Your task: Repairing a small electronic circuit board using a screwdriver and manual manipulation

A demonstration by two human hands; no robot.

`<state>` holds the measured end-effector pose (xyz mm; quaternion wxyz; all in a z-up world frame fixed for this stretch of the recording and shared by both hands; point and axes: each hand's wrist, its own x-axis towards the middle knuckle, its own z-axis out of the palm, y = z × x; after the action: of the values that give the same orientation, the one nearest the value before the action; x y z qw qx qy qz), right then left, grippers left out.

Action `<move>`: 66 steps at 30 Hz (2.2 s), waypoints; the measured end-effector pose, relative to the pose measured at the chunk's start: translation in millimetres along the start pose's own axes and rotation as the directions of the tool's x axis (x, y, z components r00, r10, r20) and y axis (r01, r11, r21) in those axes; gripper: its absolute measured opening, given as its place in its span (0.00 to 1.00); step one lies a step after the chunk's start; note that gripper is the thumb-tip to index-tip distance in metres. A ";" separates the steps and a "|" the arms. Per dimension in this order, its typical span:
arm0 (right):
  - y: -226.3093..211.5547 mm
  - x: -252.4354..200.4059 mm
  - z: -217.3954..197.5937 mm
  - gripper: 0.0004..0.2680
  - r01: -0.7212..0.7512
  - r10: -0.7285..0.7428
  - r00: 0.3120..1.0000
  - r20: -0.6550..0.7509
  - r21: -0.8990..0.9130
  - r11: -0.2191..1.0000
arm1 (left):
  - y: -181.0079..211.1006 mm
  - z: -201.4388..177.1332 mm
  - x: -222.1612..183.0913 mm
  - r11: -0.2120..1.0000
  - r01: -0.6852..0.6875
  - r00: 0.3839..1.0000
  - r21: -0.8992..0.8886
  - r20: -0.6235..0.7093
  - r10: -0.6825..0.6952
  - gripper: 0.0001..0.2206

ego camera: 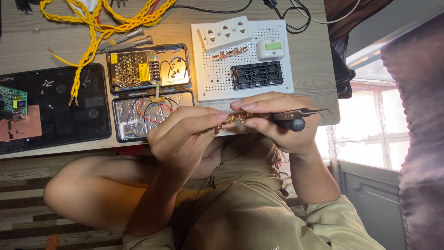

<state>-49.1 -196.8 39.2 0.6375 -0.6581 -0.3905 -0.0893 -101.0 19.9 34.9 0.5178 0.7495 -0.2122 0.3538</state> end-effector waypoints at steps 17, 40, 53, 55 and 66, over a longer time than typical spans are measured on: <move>-8.2 9.2 11.5 0.09 0.137 -0.144 0.988 -0.048 -0.125 0.983 | 8.8 1.7 5.3 0.990 -0.113 0.993 0.088 -0.018 0.115 0.09; 12.2 -2.7 -16.8 0.04 -0.033 0.026 0.995 -0.095 -0.070 0.997 | 2.9 -7.7 3.4 0.885 0.382 0.916 -0.267 0.236 -0.325 0.15; -22.7 -16.3 -12.6 0.03 -0.554 0.599 0.746 -0.292 0.226 0.801 | 11.9 19.1 -7.4 0.262 0.803 0.507 -0.535 0.382 -0.773 0.10; -22.7 -18.9 -12.9 0.03 -0.580 0.628 0.718 -0.300 0.240 0.778 | 11.1 20.4 -12.0 0.242 0.803 0.500 -0.545 0.394 -0.771 0.11; -24.8 -24.5 -25.9 0.04 -0.537 0.481 0.831 -0.280 -0.180 0.824 | 23.9 29.7 3.2 0.329 0.877 0.432 -0.350 0.278 -0.858 0.14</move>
<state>-71.4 -233.1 47.7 0.5889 -0.7997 -0.1113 -0.0366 -106.1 -16.4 46.0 0.7769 0.6129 0.1345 -0.0518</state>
